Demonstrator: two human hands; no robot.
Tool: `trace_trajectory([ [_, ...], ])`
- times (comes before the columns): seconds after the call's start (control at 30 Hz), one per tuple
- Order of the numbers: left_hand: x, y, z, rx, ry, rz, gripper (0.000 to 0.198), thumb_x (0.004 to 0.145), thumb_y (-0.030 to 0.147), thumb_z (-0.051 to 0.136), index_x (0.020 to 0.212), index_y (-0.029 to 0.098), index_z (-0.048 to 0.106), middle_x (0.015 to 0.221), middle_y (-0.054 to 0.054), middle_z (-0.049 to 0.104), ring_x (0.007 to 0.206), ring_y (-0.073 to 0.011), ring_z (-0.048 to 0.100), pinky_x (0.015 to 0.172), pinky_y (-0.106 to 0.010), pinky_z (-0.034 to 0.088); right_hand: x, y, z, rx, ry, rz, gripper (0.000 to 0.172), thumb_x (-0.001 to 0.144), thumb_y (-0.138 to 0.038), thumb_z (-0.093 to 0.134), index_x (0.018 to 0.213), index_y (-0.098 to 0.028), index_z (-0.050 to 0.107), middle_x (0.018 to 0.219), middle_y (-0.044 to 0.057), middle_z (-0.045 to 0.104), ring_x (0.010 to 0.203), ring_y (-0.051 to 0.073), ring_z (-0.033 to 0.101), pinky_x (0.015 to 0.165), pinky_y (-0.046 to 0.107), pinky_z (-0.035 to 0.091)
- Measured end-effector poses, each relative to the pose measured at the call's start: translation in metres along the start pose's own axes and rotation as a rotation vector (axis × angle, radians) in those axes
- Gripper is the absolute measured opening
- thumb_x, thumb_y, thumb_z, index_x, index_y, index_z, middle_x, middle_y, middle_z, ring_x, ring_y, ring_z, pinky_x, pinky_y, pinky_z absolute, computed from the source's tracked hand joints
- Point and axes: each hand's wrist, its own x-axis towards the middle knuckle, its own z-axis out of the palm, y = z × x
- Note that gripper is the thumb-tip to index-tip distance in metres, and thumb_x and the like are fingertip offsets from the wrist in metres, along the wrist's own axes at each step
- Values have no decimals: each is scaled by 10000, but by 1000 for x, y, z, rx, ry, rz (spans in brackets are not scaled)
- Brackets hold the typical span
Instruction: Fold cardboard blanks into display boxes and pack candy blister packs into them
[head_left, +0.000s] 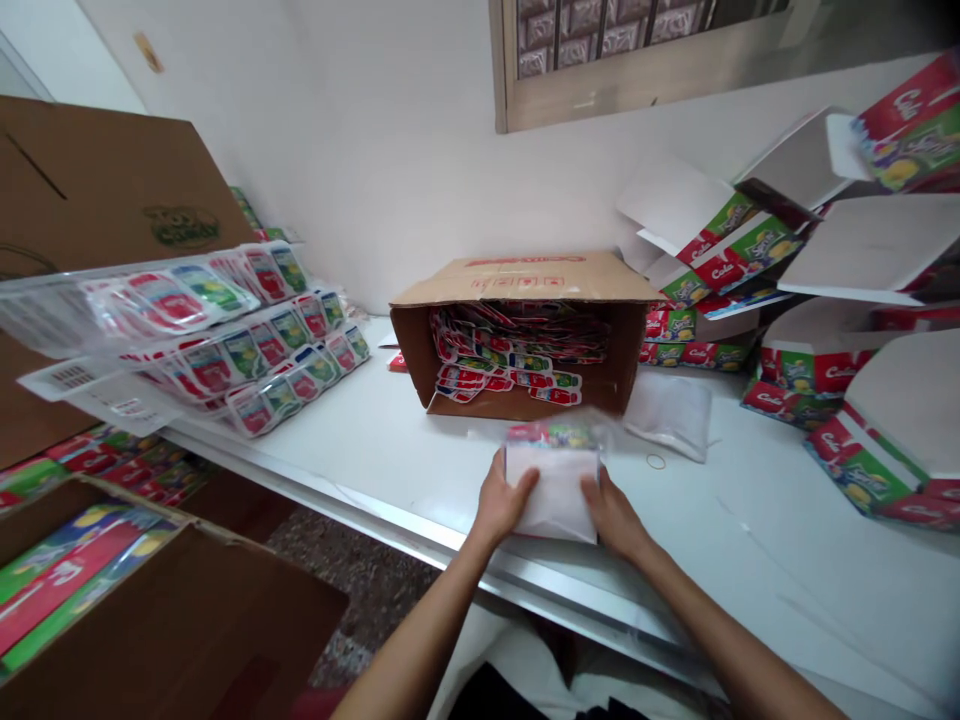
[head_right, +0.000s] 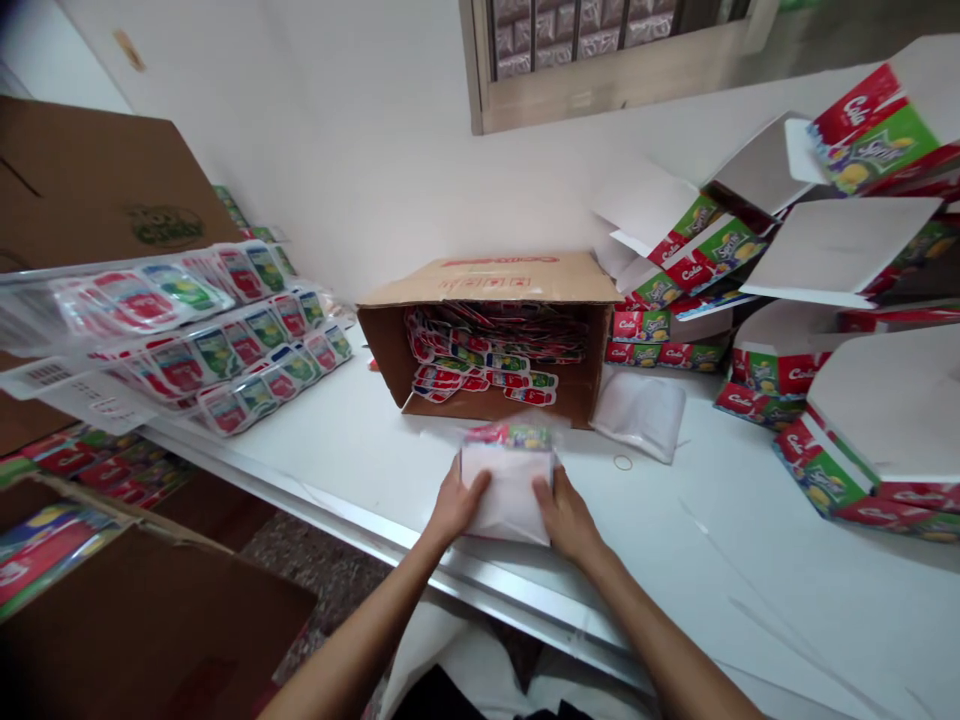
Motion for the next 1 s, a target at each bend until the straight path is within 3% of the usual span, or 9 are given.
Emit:
trace_trajectory([
  [0.1,12,19,-11,-30,-91,-24,670,794,563,595,1324,173,466,1346,-141,537,1255,-329,484,1066,-470,359,12,-10,-10,260,-157,178,791,835,-735,353,1438,-223,374,1355,123,538,1200,298,538,1003,471,426],
  [0.2,5,23,-25,-138,-296,-8,751,712,447,735,1353,186,444,1346,-113,549,1240,-315,505,1048,-437,395,5,-6,-20,518,-358,222,771,828,-688,459,1455,-257,334,1448,115,435,1223,288,523,957,458,466],
  [0.3,-9,13,-28,-223,-395,43,911,613,363,825,1392,194,386,1381,-106,514,1271,-315,471,1078,-442,360,-11,4,-22,545,-366,123,958,715,-569,703,1491,-238,248,1538,111,267,1362,268,355,1063,413,381],
  [0.4,-16,2,-20,-156,-295,66,828,666,395,788,1371,185,407,1352,-104,537,1252,-293,492,1067,-432,375,-17,6,-16,421,-261,66,1067,653,-456,789,1508,-219,195,1539,112,256,1368,262,346,1098,407,347],
  [0.57,-16,-2,-11,189,-77,-20,623,802,534,611,1268,138,497,1191,-139,632,1104,-295,598,961,-452,460,-12,1,-6,200,-33,102,766,743,-483,685,1396,-173,430,1328,111,566,1172,265,575,1008,411,460],
  [0.7,-9,7,-16,605,24,180,996,655,611,711,1400,72,329,1451,-261,354,1358,-395,323,1076,-547,312,-17,6,-7,35,-61,117,627,709,-445,716,1256,-192,542,1083,72,704,944,251,679,853,357,533],
  [0.8,0,14,-14,815,-143,453,1147,617,650,717,1480,129,170,1553,-226,138,1442,-366,107,1138,-547,188,-23,5,-12,-227,-106,74,432,752,-438,667,1106,-199,598,824,38,720,743,240,673,714,344,515],
  [0.9,9,15,-10,930,-336,553,943,691,637,664,1443,197,302,1511,-189,297,1417,-353,219,1130,-558,191,-30,-1,-23,-321,-163,1,216,821,-416,575,892,-214,607,712,15,679,668,209,633,632,299,463],
  [1.0,10,12,-10,944,-312,599,814,752,579,629,1409,181,359,1457,-187,381,1379,-340,296,1114,-541,230,-31,-2,-36,-164,-289,-1,233,865,-404,504,775,-210,596,678,1,650,638,165,607,610,261,452],
])
